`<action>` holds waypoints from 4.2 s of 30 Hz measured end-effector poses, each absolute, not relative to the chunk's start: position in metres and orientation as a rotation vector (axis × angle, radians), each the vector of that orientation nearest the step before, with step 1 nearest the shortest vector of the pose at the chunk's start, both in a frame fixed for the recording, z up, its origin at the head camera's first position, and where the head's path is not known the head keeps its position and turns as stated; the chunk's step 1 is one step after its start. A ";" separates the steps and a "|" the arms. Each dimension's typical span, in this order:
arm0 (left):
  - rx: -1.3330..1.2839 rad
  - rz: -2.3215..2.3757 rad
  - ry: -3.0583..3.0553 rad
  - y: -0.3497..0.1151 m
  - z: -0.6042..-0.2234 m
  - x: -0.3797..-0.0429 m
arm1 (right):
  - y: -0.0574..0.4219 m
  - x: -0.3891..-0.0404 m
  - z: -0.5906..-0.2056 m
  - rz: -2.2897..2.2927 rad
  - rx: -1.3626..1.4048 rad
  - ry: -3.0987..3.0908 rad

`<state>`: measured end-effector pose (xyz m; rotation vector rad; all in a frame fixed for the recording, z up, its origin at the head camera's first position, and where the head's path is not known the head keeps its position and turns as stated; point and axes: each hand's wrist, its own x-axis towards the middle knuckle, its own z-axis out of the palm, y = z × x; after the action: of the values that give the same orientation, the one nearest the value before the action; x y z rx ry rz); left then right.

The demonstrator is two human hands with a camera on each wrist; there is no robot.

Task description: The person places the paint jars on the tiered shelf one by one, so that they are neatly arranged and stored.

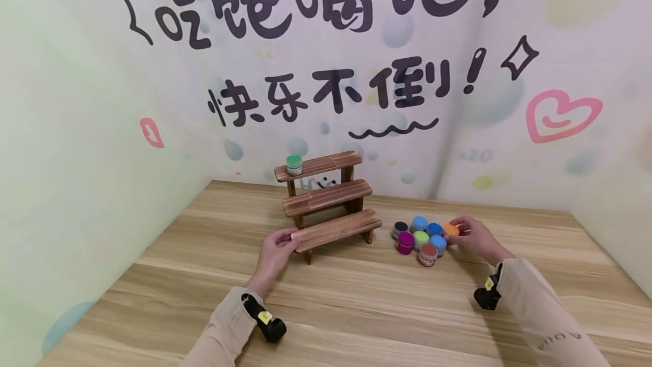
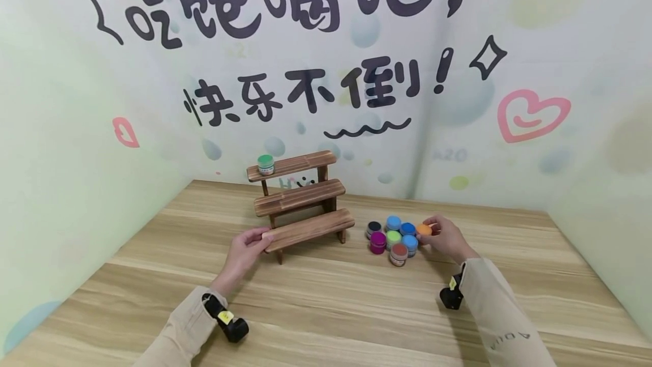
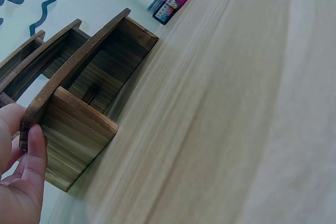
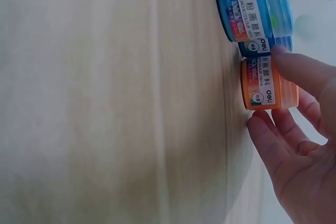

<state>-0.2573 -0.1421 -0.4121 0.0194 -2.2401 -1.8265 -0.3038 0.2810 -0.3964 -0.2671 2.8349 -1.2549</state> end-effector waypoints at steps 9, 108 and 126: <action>-0.011 -1.848 -2.223 -0.142 -0.412 -0.257 | 0.282 -0.300 -0.396 -1.271 -0.324 2.789; -0.016 -1.913 -2.192 -0.145 -0.415 -0.258 | 0.015 -0.367 -0.287 -1.579 -0.721 2.855; -0.031 -1.898 -2.196 -0.144 -0.417 -0.258 | 0.013 -0.364 -0.289 -1.559 -0.672 2.883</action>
<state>-0.2585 -0.1445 -0.4166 -0.0305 -2.1961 -1.8982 -0.3638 0.0128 -0.2889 -0.6720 2.8832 -1.5588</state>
